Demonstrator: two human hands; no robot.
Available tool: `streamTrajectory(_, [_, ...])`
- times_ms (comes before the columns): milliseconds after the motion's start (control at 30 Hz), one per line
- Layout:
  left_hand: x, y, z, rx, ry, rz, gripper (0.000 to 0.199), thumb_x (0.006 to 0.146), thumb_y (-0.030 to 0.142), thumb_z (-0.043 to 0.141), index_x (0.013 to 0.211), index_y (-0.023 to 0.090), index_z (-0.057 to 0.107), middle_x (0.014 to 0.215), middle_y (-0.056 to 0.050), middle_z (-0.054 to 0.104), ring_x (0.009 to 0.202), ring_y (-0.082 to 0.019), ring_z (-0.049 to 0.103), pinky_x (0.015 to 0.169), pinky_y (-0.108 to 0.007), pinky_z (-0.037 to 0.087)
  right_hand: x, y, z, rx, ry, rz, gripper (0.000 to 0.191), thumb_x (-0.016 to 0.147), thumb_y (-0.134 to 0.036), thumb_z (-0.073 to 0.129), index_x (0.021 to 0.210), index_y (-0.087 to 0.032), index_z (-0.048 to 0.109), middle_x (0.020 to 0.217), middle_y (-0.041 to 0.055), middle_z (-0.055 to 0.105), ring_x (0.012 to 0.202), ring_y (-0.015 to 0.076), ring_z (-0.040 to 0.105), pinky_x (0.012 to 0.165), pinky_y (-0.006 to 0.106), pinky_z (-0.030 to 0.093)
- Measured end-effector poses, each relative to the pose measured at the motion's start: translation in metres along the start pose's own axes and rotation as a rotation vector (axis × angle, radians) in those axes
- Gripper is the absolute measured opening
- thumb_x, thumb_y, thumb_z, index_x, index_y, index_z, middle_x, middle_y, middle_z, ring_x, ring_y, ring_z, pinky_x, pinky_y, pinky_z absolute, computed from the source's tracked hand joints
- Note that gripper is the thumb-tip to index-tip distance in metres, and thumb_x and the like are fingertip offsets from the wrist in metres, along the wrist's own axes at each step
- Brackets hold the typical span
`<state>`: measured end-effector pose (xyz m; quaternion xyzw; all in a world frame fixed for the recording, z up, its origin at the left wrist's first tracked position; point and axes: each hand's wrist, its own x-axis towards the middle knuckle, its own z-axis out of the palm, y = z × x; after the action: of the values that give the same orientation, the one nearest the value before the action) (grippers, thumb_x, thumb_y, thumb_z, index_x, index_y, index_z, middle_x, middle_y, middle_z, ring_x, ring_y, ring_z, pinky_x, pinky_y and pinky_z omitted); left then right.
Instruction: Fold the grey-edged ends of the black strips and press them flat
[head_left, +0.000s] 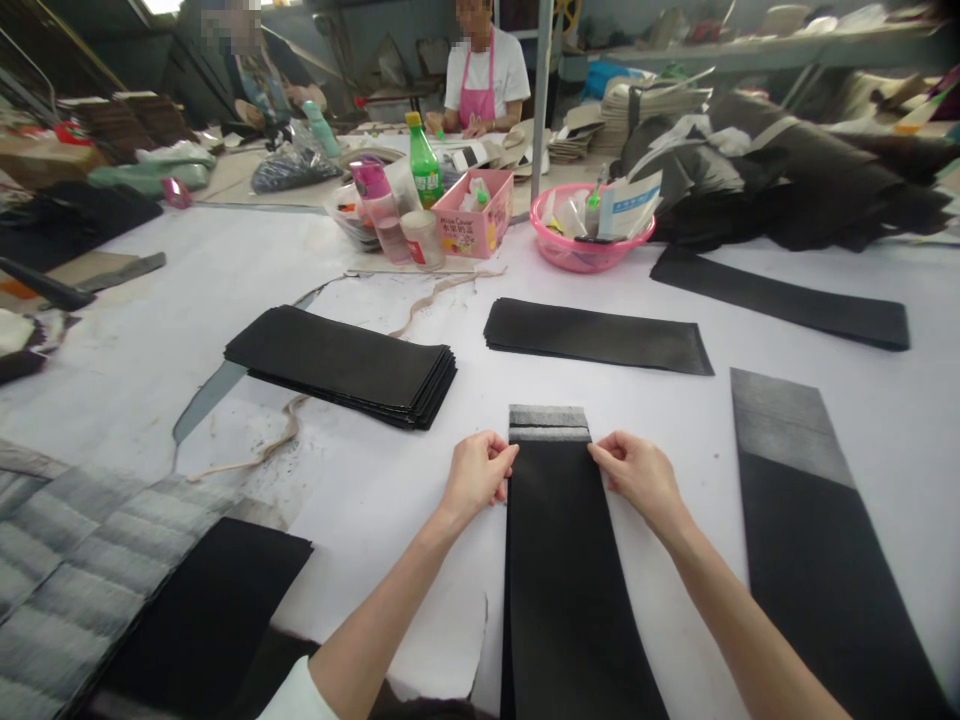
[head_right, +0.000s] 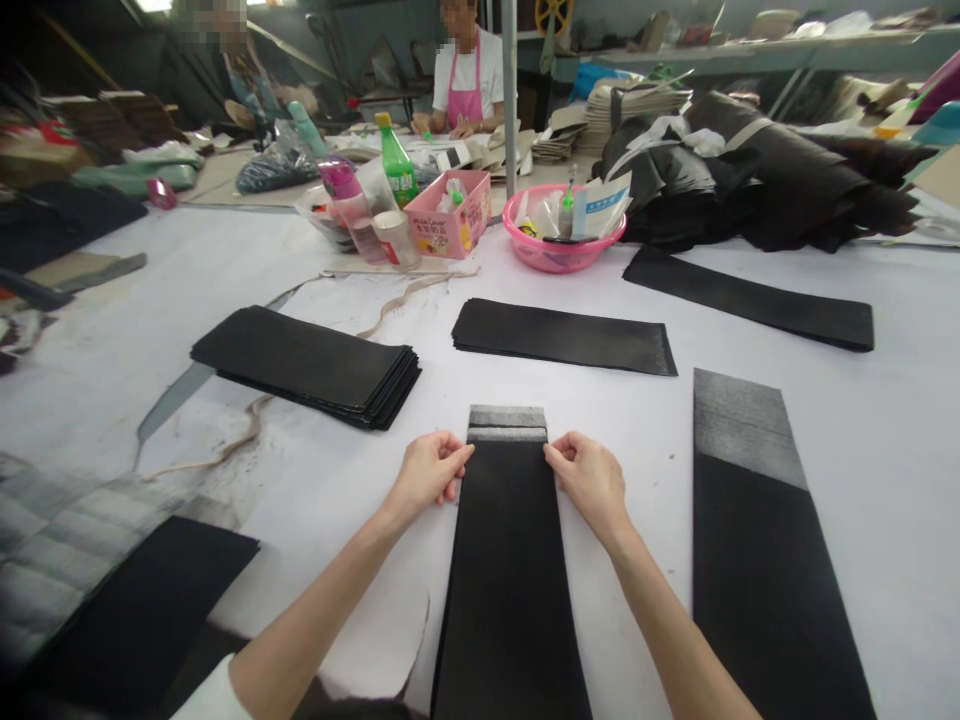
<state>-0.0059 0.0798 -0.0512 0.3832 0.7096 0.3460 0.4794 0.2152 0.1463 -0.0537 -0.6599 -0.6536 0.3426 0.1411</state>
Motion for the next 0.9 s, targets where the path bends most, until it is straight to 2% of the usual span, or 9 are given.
streamTrajectory(367, [0.0002, 0.0024, 0.0023, 0.018, 0.032, -0.016, 0.02, 0.086, 0.027, 0.056, 0.069, 0.018, 0.051, 0.049, 0.006, 0.056, 0.03, -0.01, 0.051, 0.023, -0.014, 0.031, 0.0007, 0.0035, 0.0014, -0.019, 0.003, 0.007, 0.025, 0.081, -0.046, 0.055, 0.073, -0.024, 0.063, 0.057, -0.0039, 0.064, 0.053, 0.0164, 0.062, 0.053, 0.025, 0.037])
streamTrajectory(600, [-0.0014, 0.0059, 0.0022, 0.044, 0.033, -0.01, 0.02, 0.086, 0.029, 0.057, 0.07, 0.017, 0.052, 0.049, 0.006, 0.056, 0.029, -0.009, 0.051, 0.024, -0.013, 0.03, -0.0019, -0.0016, 0.0, -0.028, 0.013, -0.011, 0.025, 0.082, -0.044, 0.054, 0.071, -0.024, 0.063, 0.052, -0.0041, 0.061, 0.052, 0.0166, 0.061, 0.054, 0.026, 0.038])
streamTrajectory(900, [0.0005, 0.004, 0.0033, 0.073, 0.035, -0.02, 0.019, 0.086, 0.029, 0.055, 0.071, 0.018, 0.052, 0.049, 0.006, 0.056, 0.03, -0.01, 0.052, 0.024, -0.014, 0.031, -0.0022, -0.0045, -0.0011, -0.022, 0.011, 0.028, 0.023, 0.082, -0.042, 0.056, 0.071, -0.024, 0.063, 0.055, -0.0036, 0.063, 0.055, 0.0167, 0.062, 0.053, 0.025, 0.038])
